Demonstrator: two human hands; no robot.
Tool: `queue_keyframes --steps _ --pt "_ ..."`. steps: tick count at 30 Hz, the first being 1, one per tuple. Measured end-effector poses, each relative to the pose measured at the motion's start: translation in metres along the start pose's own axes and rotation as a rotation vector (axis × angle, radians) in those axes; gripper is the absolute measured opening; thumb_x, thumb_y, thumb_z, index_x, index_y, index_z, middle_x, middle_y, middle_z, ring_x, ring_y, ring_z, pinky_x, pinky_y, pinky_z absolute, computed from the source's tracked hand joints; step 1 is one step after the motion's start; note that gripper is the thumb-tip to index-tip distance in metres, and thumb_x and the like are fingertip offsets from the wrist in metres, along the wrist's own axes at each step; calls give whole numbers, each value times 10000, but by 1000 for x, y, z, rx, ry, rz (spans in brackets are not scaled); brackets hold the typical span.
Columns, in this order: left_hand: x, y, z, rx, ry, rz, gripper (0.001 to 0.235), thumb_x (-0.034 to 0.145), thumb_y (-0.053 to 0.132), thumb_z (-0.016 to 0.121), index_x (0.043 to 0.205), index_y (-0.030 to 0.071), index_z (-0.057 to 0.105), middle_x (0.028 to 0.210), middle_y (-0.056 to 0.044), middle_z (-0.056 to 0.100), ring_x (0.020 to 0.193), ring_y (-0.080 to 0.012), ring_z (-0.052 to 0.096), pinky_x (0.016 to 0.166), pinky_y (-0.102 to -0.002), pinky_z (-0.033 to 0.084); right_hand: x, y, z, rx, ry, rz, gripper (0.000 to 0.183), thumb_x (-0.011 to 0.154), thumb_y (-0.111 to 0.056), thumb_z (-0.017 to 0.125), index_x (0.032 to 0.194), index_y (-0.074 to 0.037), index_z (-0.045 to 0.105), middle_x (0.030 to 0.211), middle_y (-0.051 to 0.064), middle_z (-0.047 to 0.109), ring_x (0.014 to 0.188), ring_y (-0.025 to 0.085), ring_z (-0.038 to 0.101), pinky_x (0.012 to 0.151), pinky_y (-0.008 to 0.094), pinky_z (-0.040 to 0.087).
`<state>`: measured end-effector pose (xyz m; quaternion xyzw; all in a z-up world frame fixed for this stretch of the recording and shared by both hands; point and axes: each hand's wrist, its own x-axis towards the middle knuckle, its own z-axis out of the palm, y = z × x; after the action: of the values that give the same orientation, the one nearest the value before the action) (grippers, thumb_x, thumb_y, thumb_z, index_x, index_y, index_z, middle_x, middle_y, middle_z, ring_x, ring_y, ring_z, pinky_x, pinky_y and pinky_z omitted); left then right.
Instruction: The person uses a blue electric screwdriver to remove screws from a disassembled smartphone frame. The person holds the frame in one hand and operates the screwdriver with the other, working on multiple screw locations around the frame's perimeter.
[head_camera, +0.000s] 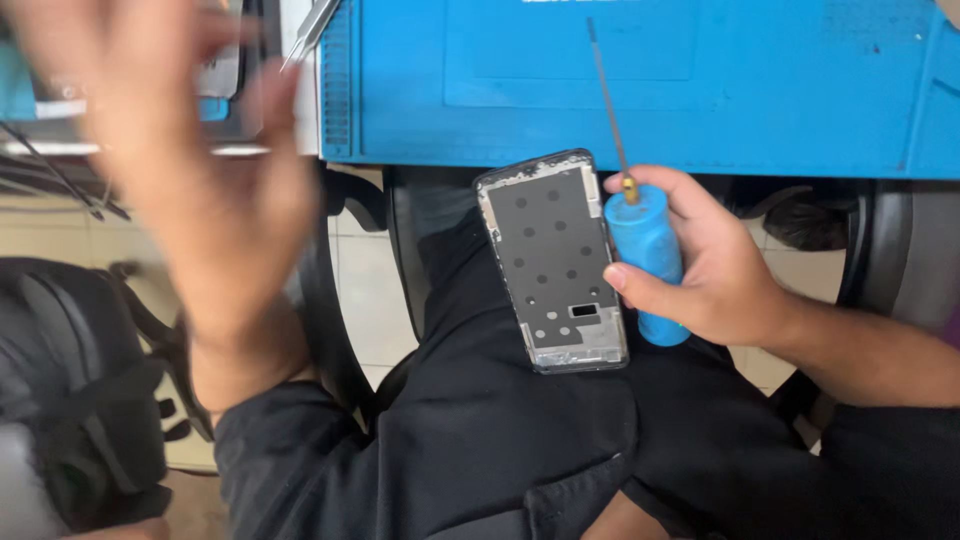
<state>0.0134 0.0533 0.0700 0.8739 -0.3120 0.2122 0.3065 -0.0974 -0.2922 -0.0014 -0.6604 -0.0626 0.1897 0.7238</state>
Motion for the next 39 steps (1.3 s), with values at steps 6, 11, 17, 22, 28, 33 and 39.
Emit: queue_keyframes --steps 6,11,17,22,28,33,39 --pt "21 14 63 -1014 -569 -203 522 1061 203 787 1466 46 497 1248 -54 681 1131 -123 688 1008 -280 609 4 -6 4 -25 51 111 697 901 40 709 1514 -18 382 1214 77 624 961 100 647 795 278 566" --pt "17 16 85 -1237 -672 -390 288 1050 140 681 1316 48 621 1121 -32 731 1049 -90 690 953 -264 589 2 -14 0 21 16 132 673 975 -152 684 1543 -8 351 1239 128 591 935 153 643 792 308 562" --pt "11 13 79 -1200 -542 -267 164 1048 73 590 1207 37 612 1101 -10 690 1091 -81 670 984 -268 559 -19 -39 -4 182 -45 273 737 1051 -433 588 1581 21 353 1175 233 593 761 233 616 702 349 513" --pt "11 15 77 -1159 -440 -247 118 1044 65 577 1147 28 621 1030 -2 688 1014 -71 680 916 -250 570 -32 -30 -6 269 -72 330 755 1046 -432 607 1583 30 347 1159 234 593 778 246 612 709 362 511" --pt "13 16 69 -1162 -410 -296 93 1066 56 575 1143 28 619 977 14 671 927 -26 661 838 -215 562 -32 -23 -10 198 -171 324 742 1054 -447 553 1578 23 319 1169 200 605 792 215 617 714 351 529" --pt "12 22 66 -1048 -425 -330 82 1001 46 601 1078 20 608 859 10 648 787 -23 618 707 -212 514 -32 -21 -11 145 -224 277 725 1070 -444 513 1580 28 302 1175 185 610 780 187 628 718 334 539" --pt "14 26 65 -1042 -363 -252 94 1055 14 616 1148 21 602 949 2 662 874 -32 643 769 -216 534 -30 -21 -11 121 -247 248 714 1079 -419 498 1586 31 272 1182 174 602 776 173 619 715 327 540"
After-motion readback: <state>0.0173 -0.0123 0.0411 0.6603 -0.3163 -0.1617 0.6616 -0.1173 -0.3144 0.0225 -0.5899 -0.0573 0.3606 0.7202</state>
